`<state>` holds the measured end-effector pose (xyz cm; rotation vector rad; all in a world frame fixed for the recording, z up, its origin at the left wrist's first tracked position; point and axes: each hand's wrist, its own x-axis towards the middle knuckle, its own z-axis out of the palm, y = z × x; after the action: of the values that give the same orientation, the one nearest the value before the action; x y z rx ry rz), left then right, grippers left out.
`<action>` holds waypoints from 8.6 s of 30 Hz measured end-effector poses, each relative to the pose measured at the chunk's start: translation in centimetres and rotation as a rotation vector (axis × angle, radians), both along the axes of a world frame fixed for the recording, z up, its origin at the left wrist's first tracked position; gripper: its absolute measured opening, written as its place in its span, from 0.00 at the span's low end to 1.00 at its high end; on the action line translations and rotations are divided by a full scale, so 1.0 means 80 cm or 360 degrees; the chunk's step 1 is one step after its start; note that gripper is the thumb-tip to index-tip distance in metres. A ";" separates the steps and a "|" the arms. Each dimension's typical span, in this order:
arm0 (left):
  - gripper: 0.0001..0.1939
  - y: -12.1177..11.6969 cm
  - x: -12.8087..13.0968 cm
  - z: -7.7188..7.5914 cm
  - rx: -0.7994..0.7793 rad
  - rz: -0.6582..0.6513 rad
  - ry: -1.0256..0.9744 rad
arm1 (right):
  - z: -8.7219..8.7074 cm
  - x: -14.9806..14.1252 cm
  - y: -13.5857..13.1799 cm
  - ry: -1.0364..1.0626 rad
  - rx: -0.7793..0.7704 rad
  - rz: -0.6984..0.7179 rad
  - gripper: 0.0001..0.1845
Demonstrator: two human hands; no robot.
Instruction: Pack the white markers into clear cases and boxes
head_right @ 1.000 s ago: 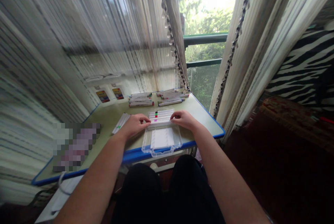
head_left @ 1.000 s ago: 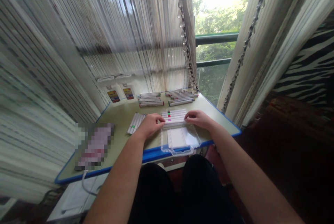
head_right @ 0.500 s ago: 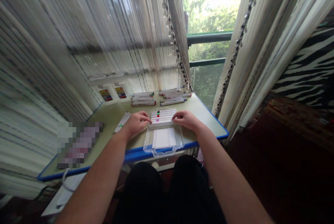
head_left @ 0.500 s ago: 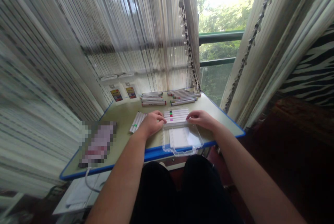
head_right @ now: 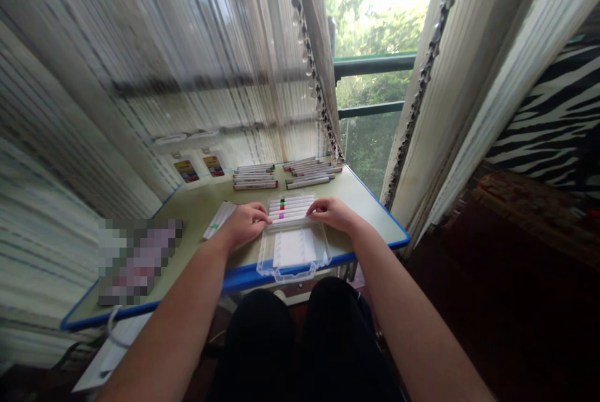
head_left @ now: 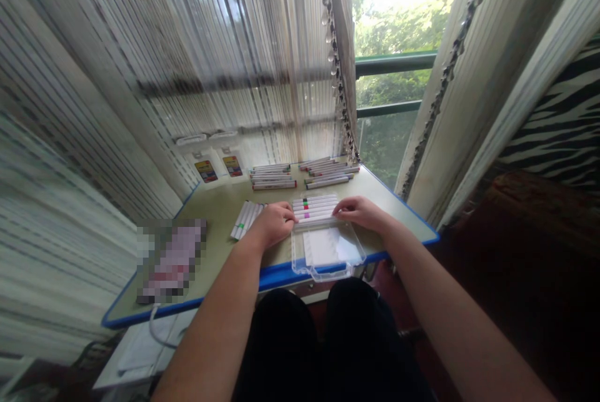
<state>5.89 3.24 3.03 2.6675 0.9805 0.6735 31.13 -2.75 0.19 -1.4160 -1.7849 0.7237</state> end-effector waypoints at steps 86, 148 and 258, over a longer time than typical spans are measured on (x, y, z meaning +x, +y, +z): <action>0.13 0.026 -0.047 -0.013 0.0384 0.0295 -0.0462 | 0.054 -0.125 0.019 -0.0281 0.0398 -0.0463 0.13; 0.11 -0.029 0.002 -0.008 0.0390 0.1077 -0.0001 | -0.013 -0.032 -0.034 0.0436 0.0269 -0.0852 0.17; 0.31 -0.006 0.064 -0.010 0.0259 -0.0365 -0.0210 | -0.012 -0.052 -0.020 0.0440 0.0737 -0.0336 0.12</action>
<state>11.05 2.79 2.23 2.7724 0.5973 0.8965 26.99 -4.34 -0.77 -1.1083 -1.4425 0.3438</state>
